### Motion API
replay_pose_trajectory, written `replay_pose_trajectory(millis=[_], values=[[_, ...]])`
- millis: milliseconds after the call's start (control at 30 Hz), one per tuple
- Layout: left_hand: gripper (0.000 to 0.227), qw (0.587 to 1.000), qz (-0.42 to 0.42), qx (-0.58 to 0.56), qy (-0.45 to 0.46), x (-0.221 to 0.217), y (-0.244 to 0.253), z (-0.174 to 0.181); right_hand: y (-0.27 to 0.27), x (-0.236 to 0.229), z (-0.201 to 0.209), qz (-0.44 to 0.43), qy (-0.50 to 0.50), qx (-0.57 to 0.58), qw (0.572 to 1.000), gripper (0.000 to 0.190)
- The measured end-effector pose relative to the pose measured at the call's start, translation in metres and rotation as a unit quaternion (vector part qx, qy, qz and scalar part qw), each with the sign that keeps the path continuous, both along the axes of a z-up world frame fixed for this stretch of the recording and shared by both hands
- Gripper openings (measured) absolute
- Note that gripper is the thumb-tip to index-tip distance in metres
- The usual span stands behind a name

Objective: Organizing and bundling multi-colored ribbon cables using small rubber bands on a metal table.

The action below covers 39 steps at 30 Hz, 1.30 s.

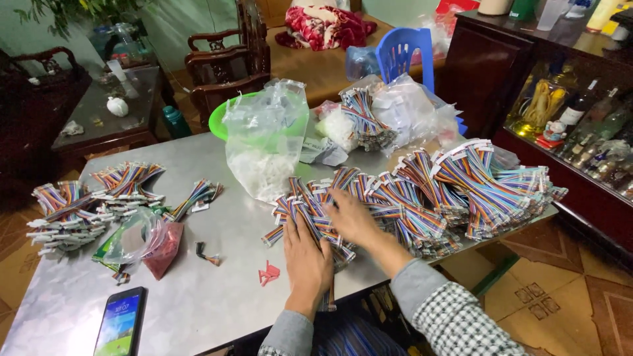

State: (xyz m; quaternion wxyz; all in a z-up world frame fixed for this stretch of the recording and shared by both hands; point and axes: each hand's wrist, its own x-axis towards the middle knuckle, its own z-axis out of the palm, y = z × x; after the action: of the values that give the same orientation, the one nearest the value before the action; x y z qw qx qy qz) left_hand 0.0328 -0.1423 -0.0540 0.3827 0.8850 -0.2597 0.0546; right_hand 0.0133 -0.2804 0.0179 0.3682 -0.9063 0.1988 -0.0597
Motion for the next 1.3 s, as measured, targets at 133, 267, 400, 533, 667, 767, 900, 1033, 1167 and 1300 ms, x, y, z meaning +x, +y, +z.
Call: replay_pose_trajectory(millis=[133,267,400,533,667,767,900,1033,1167,1300], values=[[0.075,1.000,-0.001,-0.007,-0.008,-0.001,0.004,0.002,-0.037,-0.037,0.033,-0.050,0.016,-0.031,0.998,0.044],[0.076,1.000,-0.002,0.027,-0.005,-0.001,0.003,0.007,-0.085,-0.072,0.038,0.011,-0.061,-0.177,0.982,0.046],[0.079,0.998,-0.002,0.068,0.009,-0.003,0.001,0.007,-0.099,-0.090,0.034,0.039,-0.040,-0.239,0.969,0.056],[0.079,0.998,-0.003,0.063,0.003,-0.001,0.004,0.002,-0.114,-0.075,-0.007,0.041,0.019,-0.393,0.919,0.053],[0.080,0.999,-0.001,0.050,-0.007,-0.001,0.000,0.000,-0.104,-0.067,-0.024,0.043,0.032,-0.477,0.877,0.036],[0.080,0.999,0.003,0.053,0.005,-0.002,0.003,0.006,-0.074,-0.068,-0.016,0.085,0.071,-0.408,0.906,0.027],[0.081,0.998,-0.002,0.062,0.014,-0.001,0.003,0.006,-0.057,-0.078,0.048,0.055,0.121,-0.140,0.981,0.028],[0.079,0.998,-0.012,0.066,0.023,-0.006,0.004,0.014,-0.089,-0.057,0.075,0.024,0.001,-0.234,0.972,0.025],[0.079,0.996,-0.012,0.089,0.020,-0.006,0.003,0.017,-0.093,-0.026,0.047,0.112,0.059,-0.350,0.928,0.020],[0.078,0.995,-0.011,0.098,0.025,-0.005,0.005,0.016,-0.132,0.009,-0.032,0.162,0.085,-0.480,0.858,0.019]])
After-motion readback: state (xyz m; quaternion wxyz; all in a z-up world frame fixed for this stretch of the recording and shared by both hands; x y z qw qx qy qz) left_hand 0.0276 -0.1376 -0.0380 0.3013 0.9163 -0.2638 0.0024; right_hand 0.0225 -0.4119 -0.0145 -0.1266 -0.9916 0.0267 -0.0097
